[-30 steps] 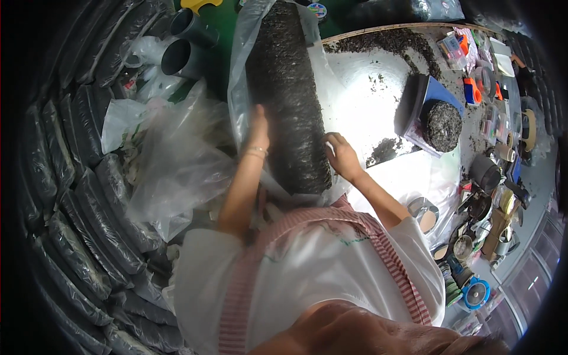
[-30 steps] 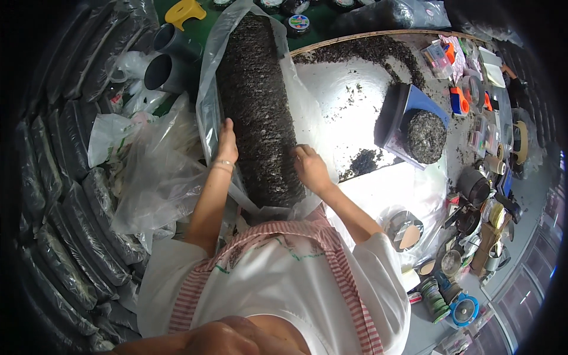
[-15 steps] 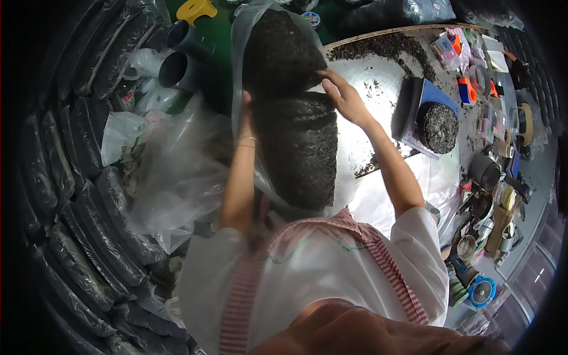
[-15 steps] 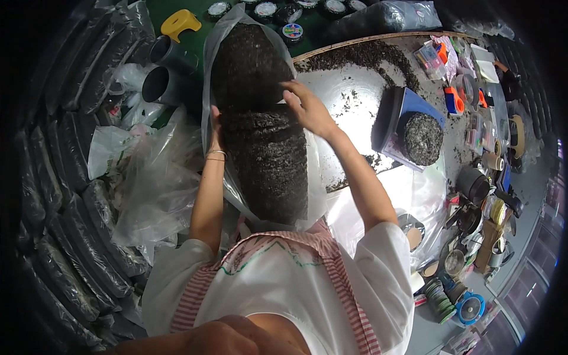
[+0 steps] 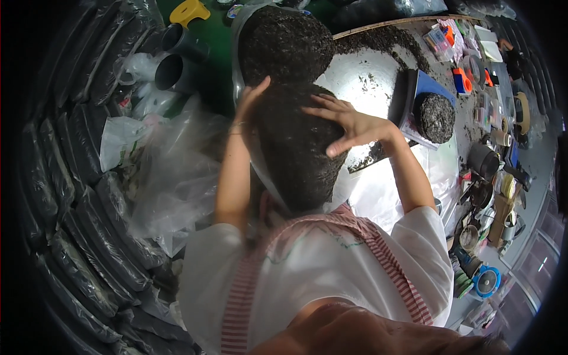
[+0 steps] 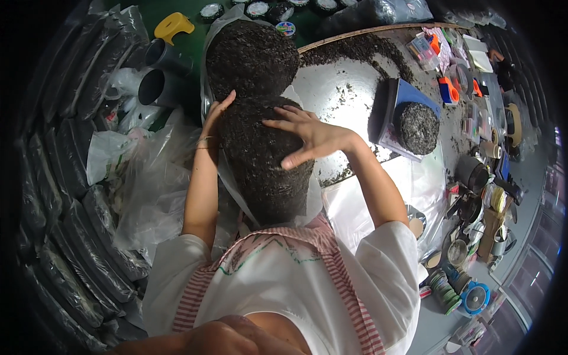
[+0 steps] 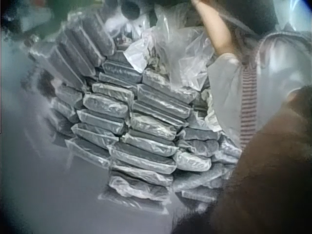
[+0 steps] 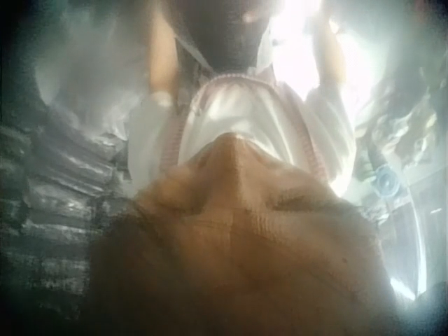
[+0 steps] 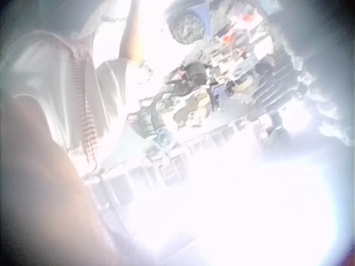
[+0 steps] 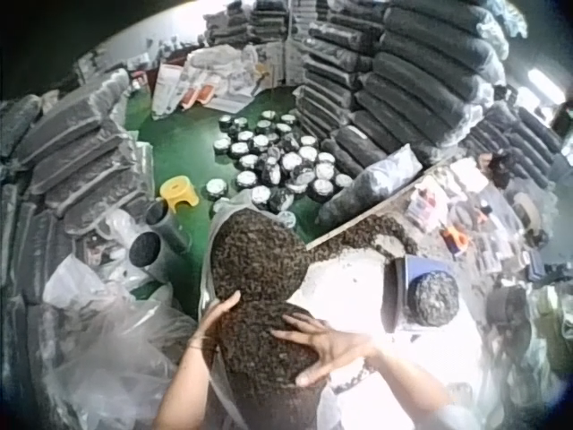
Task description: The person places circular cakes of compressed tea into clear plastic bags, uses a scale to weigh loose tea material, and stacks large bags of processed tea in a warehouse setting.
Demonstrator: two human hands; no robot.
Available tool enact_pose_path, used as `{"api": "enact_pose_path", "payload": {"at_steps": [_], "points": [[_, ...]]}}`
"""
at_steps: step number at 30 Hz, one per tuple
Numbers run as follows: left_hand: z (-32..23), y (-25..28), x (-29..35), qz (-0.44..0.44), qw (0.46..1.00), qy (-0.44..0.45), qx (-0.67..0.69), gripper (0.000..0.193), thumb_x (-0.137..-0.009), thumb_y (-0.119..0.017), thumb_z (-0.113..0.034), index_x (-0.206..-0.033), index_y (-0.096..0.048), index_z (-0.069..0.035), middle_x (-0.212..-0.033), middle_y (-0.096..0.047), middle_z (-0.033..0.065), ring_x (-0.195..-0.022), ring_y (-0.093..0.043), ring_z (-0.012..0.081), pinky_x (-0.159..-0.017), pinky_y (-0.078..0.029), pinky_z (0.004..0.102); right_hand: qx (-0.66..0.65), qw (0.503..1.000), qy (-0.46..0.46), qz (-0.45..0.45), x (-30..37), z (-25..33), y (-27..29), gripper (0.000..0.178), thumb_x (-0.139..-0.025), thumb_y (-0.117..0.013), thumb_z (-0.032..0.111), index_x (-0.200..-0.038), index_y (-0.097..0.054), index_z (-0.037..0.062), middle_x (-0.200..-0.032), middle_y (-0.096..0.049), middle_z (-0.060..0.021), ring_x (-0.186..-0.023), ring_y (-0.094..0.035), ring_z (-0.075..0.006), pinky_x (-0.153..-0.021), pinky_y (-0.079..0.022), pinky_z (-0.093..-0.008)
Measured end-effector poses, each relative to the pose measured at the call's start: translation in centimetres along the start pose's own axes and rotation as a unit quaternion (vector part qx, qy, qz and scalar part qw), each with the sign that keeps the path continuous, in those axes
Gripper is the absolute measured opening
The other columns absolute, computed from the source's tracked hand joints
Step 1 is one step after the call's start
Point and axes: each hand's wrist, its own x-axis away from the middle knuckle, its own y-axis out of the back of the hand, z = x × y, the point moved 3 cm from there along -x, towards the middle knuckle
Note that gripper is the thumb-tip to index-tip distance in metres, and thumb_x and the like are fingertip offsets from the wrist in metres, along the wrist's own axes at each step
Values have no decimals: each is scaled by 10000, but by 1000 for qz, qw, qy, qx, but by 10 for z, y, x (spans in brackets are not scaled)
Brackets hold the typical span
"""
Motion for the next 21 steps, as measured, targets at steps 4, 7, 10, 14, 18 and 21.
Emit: {"api": "enact_pose_path", "payload": {"at_steps": [4,7,10,14,18,21], "points": [[62,56,-42,48,997,12,-52,686,-951,-487,-538,-1363,-493,11,-1400,-509,120,-1286,-468,243,-1113,-340,373,56,997,-12,-46,25,13,-8,1242,-599,-656,826,-1530,-216,131,-1542,-67,-330,-1441,-21,-477,-1151,-114,-607],[100,60,-24,-23,991,69,-109,695,-951,-478,-551,-1381,-479,-4,-1421,-487,107,-1304,-444,242,-1123,-317,365,20,996,-58,-63,25,-6,-7,1220,-615,-718,750,-1527,-219,111,-1561,-68,-291,-1448,-64,-449,-1154,-152,-578],[152,57,33,-111,982,144,-53,705,-952,-469,-564,-1398,-465,-19,-1443,-465,93,-1323,-419,241,-1133,-293,357,-44,993,-80,-70,26,-50,-5,1089,-692,-726,672,-1512,-282,109,-1579,-104,-241,-1449,-158,-409,-1149,-198,-546],[155,40,70,-143,974,175,-23,718,-952,-456,-581,-1422,-446,-38,-1471,-437,75,-1347,-386,240,-1145,-262,346,-242,962,-34,-125,46,-76,-1,866,-753,-645,679,-1431,-467,171,-1555,-257,-185,-1408,-305,-368,-1085,-356,-514],[111,8,63,-113,979,120,-117,740,-963,-433,-585,-1478,-358,-59,-1513,-381,52,-1379,-351,214,-1142,-248,320,-294,915,-157,-228,66,-76,-1,639,-865,-600,512,-1275,-598,22,-1279,-593,-169,-1189,-541,-230,-1003,-415,-337],[124,25,44,-51,987,59,-141,677,-976,-465,-523,-1417,-429,-11,-1434,-470,95,-1316,-426,203,-1102,-322,311,-355,799,-207,-440,87,-87,-32,513,-937,-510,420,-1181,-628,-15,-1109,-628,-122,-1084,-555,-199,-975,-400,-299]]}}
